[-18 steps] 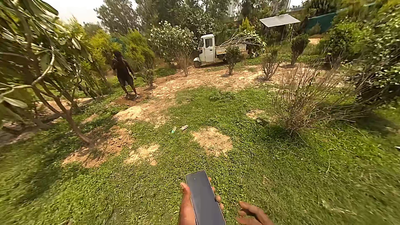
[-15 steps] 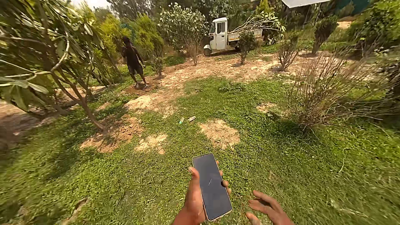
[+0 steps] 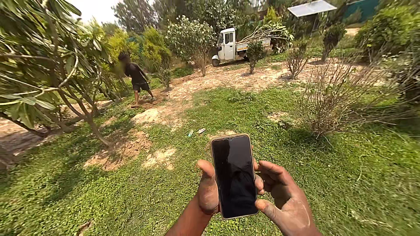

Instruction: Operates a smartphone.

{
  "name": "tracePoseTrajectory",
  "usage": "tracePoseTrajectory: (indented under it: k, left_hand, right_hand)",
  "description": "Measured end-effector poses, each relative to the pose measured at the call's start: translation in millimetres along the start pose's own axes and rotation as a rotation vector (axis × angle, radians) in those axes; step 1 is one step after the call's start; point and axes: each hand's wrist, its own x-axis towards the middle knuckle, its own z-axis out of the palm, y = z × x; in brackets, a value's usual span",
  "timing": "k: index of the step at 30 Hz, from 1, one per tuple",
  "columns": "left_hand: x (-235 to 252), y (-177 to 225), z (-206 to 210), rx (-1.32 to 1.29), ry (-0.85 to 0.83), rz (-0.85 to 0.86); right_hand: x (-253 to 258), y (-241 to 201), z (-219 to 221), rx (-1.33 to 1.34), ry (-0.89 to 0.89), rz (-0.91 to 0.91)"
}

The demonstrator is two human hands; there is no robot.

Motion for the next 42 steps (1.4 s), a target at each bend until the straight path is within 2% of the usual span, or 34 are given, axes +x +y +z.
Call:
tracePoseTrajectory:
  k: [8, 17, 30, 36, 42]
  left_hand:
    - [2, 8, 3, -0.007, -0.073, -0.023]
    - [-7, 15, 12, 0.044, -0.011, 0.014]
    - [-16, 17, 9, 0.068, -0.008, 0.013]
    - [-19, 11, 7, 0.061, 0.073, 0.054]
    - [-23, 10, 4, 0.072, 0.059, 0.059]
  right_hand:
    - [15, -21, 7, -0.097, -0.030, -0.013]
    - [16, -22, 16, -0.151, -0.059, -0.009]
    - [20, -23, 22, -0.276, -0.123, 0.013]
    - [25, -24, 24, -0.122, 0.038, -0.056]
    - [3, -5, 31, -0.003, 0.052, 0.044]
